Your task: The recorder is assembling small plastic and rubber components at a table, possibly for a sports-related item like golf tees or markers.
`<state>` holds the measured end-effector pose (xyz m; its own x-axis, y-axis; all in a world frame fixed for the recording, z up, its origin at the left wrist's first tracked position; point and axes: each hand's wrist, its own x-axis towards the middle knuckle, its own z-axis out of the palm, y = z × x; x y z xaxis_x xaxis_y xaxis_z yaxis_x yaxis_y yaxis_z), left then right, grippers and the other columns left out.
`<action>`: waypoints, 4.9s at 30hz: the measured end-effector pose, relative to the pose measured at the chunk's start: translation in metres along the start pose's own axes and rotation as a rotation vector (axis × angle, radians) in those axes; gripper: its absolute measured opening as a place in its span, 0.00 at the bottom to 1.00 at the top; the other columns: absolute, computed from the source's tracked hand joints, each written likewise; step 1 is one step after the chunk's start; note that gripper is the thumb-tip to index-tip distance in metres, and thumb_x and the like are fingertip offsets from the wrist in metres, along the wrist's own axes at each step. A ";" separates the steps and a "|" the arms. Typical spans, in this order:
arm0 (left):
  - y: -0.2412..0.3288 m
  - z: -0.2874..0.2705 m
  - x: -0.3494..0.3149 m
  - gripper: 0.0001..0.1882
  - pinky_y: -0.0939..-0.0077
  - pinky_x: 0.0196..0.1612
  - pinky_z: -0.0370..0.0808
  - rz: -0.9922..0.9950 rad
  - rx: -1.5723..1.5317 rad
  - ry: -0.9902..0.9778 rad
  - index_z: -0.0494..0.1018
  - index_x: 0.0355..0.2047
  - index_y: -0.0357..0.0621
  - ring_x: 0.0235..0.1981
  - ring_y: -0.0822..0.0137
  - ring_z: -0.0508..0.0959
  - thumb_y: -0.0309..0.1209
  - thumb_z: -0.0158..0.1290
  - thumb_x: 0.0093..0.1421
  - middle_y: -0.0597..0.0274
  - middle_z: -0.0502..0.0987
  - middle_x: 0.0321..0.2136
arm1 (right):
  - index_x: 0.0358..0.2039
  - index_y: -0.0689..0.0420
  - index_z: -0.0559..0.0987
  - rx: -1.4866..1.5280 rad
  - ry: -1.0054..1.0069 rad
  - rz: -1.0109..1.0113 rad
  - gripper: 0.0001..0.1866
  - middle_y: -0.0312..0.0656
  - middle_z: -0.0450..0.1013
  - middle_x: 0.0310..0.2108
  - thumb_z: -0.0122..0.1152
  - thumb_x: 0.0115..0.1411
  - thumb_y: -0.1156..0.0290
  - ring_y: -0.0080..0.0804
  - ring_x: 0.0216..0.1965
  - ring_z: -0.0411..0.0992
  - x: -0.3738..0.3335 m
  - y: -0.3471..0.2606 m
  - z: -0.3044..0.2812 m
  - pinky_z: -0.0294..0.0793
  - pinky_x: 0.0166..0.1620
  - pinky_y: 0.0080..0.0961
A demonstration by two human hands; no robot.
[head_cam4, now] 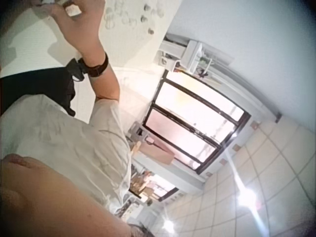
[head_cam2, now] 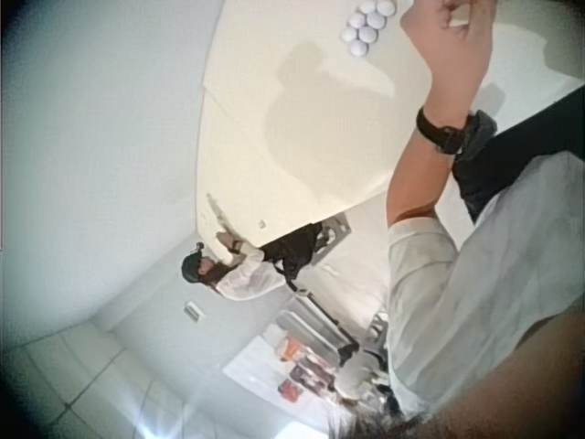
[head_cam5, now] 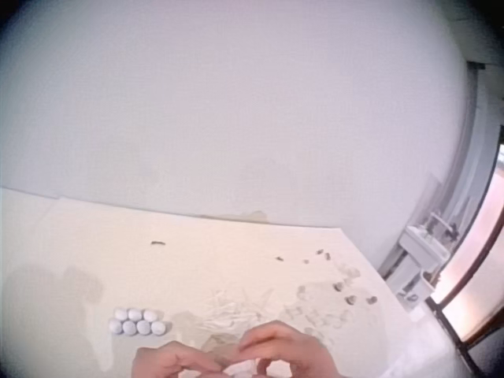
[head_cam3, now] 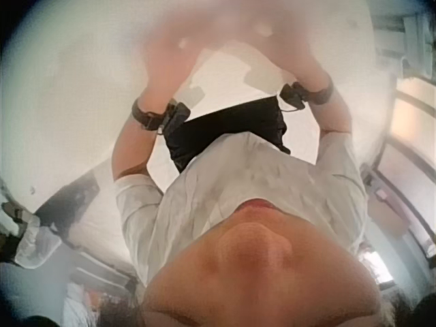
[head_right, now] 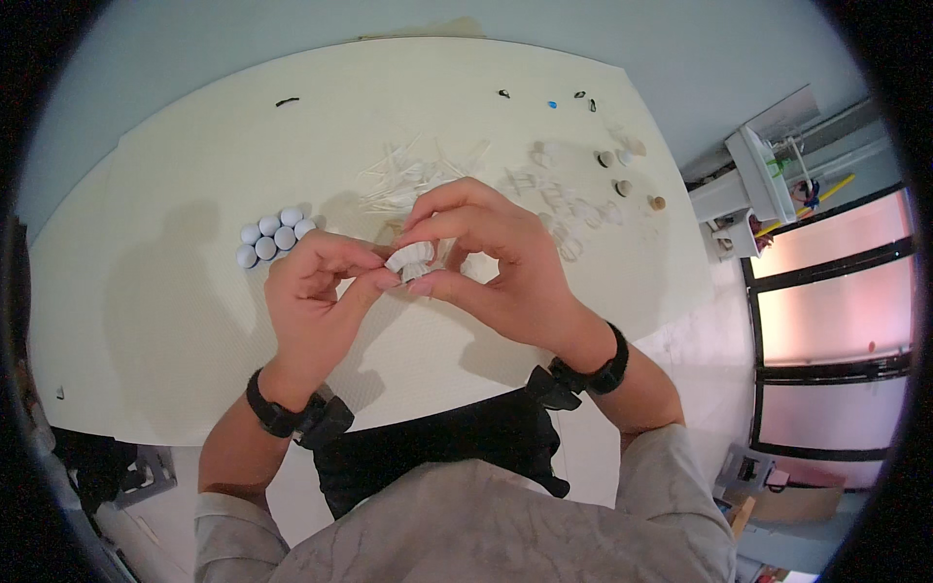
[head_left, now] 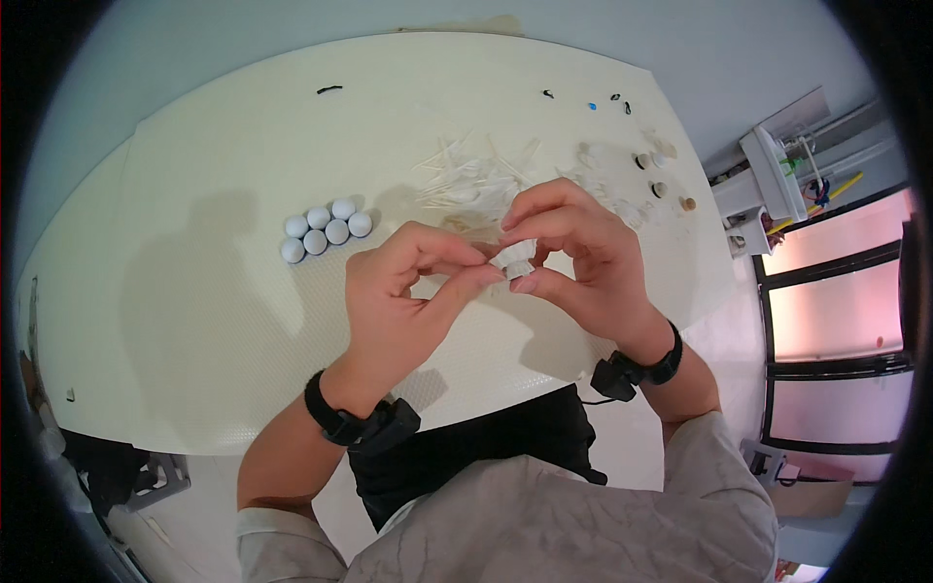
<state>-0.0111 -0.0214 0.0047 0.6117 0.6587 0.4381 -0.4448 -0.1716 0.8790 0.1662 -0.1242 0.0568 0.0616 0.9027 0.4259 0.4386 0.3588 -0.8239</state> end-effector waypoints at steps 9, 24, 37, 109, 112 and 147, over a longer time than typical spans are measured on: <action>0.000 -0.003 0.001 0.13 0.79 0.38 0.79 0.095 0.096 -0.053 0.76 0.39 0.36 0.34 0.67 0.85 0.16 0.64 0.53 0.55 0.82 0.36 | 0.41 0.59 0.82 -0.046 0.055 -0.134 0.19 0.43 0.79 0.39 0.65 0.48 0.88 0.31 0.36 0.77 0.000 0.015 0.004 0.76 0.35 0.22; 0.000 0.002 0.005 0.16 0.77 0.32 0.79 0.188 0.316 -0.090 0.79 0.36 0.40 0.29 0.65 0.82 0.20 0.70 0.47 0.56 0.81 0.33 | 0.36 0.61 0.83 0.010 0.045 -0.145 0.18 0.46 0.79 0.36 0.60 0.43 0.90 0.36 0.34 0.79 -0.007 0.024 0.004 0.78 0.37 0.25; 0.000 -0.001 0.005 0.17 0.74 0.36 0.77 0.208 0.313 -0.140 0.77 0.34 0.38 0.34 0.64 0.80 0.20 0.72 0.45 0.53 0.79 0.35 | 0.36 0.62 0.83 0.005 0.002 -0.124 0.17 0.47 0.79 0.35 0.61 0.44 0.89 0.36 0.34 0.78 -0.010 0.026 0.004 0.77 0.36 0.25; -0.002 -0.005 0.000 0.15 0.77 0.32 0.79 0.317 0.456 0.006 0.78 0.35 0.38 0.31 0.61 0.83 0.14 0.66 0.47 0.54 0.82 0.32 | 0.39 0.59 0.83 -0.068 0.223 -0.200 0.19 0.46 0.79 0.37 0.76 0.45 0.83 0.29 0.30 0.78 -0.007 0.030 0.014 0.77 0.31 0.19; -0.004 -0.004 0.000 0.16 0.76 0.32 0.79 0.293 0.446 0.017 0.78 0.36 0.38 0.31 0.61 0.83 0.13 0.66 0.48 0.54 0.82 0.32 | 0.40 0.61 0.83 -0.035 0.180 -0.184 0.18 0.48 0.79 0.40 0.75 0.47 0.83 0.29 0.32 0.79 -0.007 0.035 0.012 0.79 0.32 0.20; -0.004 -0.011 -0.002 0.12 0.75 0.45 0.79 -0.180 -0.064 -0.084 0.76 0.43 0.31 0.40 0.68 0.81 0.12 0.58 0.58 0.52 0.81 0.40 | 0.42 0.61 0.84 -0.060 0.058 -0.198 0.21 0.46 0.79 0.39 0.77 0.44 0.79 0.33 0.31 0.77 -0.005 0.029 0.004 0.76 0.31 0.22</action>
<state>-0.0179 -0.0142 -0.0017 0.7361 0.6108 0.2915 -0.3623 -0.0081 0.9320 0.1749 -0.1176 0.0293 0.0199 0.7999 0.5998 0.4998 0.5117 -0.6989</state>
